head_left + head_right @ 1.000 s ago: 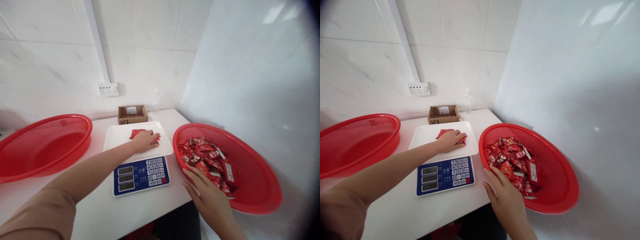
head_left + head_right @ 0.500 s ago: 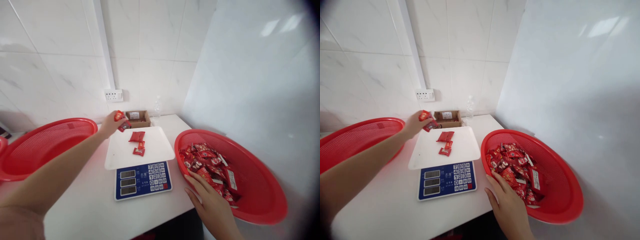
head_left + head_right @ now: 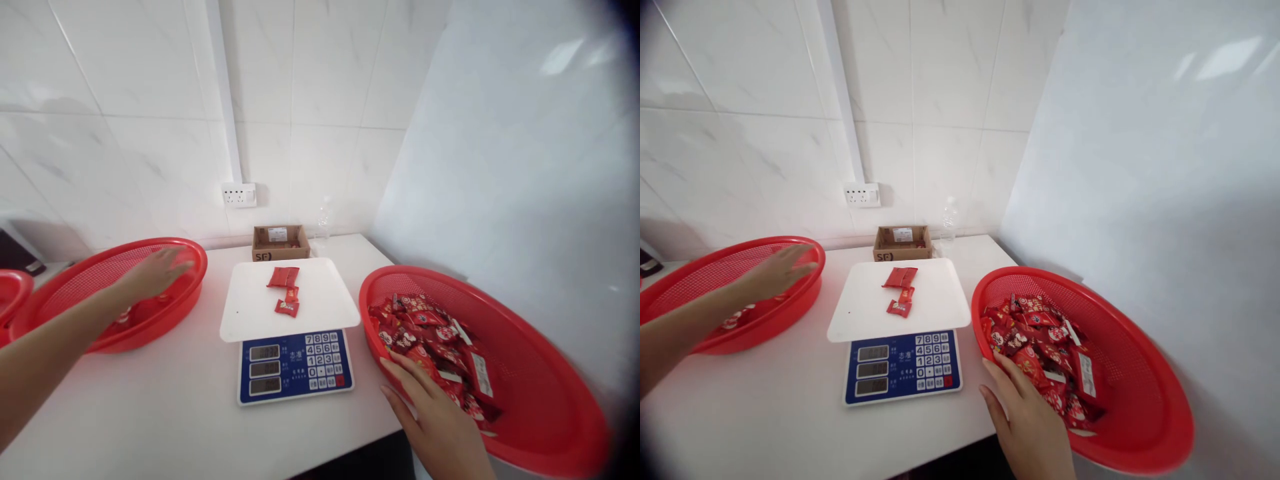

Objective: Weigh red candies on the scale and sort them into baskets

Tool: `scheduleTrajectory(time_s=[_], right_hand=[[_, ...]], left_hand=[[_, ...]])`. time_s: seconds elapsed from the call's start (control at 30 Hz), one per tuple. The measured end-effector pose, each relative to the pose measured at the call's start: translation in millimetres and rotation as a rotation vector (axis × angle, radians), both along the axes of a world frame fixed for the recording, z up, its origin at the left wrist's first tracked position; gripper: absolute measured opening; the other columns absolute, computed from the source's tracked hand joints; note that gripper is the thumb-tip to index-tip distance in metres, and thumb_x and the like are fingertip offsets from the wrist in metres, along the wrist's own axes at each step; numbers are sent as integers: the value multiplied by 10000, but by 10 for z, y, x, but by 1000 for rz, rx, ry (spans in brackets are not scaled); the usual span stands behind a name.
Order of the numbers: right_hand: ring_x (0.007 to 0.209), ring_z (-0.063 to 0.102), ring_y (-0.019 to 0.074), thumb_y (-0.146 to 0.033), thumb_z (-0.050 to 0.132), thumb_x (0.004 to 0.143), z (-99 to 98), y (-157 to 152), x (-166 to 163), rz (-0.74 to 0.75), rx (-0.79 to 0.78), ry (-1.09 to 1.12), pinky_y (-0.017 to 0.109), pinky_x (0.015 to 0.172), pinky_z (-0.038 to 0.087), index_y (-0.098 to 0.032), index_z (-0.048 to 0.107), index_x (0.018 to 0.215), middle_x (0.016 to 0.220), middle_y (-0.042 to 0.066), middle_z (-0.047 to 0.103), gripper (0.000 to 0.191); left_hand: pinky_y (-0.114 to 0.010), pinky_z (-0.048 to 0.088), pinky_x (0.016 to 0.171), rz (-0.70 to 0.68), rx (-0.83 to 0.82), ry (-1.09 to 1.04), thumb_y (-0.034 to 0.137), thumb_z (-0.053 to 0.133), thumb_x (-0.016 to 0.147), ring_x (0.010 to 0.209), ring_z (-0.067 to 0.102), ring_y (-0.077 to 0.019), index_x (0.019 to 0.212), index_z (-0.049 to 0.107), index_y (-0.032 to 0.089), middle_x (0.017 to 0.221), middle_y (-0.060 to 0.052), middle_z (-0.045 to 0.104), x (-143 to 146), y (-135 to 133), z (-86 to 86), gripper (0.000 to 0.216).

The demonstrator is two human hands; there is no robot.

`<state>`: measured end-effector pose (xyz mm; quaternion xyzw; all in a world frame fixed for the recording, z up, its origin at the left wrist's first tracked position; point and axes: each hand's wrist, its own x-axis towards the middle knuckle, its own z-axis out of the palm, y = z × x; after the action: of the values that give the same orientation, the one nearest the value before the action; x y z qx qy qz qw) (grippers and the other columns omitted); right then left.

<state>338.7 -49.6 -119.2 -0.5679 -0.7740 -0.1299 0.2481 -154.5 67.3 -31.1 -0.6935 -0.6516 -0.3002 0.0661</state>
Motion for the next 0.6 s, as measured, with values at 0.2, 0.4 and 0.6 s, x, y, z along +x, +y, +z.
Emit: scheduleTrajectory(time_s=[0.2, 0.4, 0.6], right_hand=[[907, 679, 203, -417, 382, 894, 8, 3, -10, 0, 57, -55, 259, 603, 577, -249, 670, 1054, 1117, 49, 672, 370], [925, 676, 206, -402, 412, 885, -1, 5, 4, 20, 108, -117, 248, 610, 573, -240, 673, 1054, 1123, 53, 671, 350], [943, 671, 204, -380, 432, 881, -25, -4, 14, 13, 115, -175, 254, 641, 574, -234, 669, 1064, 1134, 56, 665, 333]], left_hand=[[-563, 187, 1074, -431, -432, 306, 712, 471, 711, 1400, 98, -347, 1450, 209, 280, 1546, -122, 91, 1329, 135, -149, 896], [-611, 232, 1007, -540, -511, 399, 781, 443, 666, 1358, 158, -415, 1388, 343, 291, 1516, -159, 183, 2023, 427, -388, 878], [-419, 449, 788, -523, -262, 489, 591, 378, 838, 1013, 509, -299, 1054, 586, 171, 1142, -149, 568, 2105, 528, -431, 515]])
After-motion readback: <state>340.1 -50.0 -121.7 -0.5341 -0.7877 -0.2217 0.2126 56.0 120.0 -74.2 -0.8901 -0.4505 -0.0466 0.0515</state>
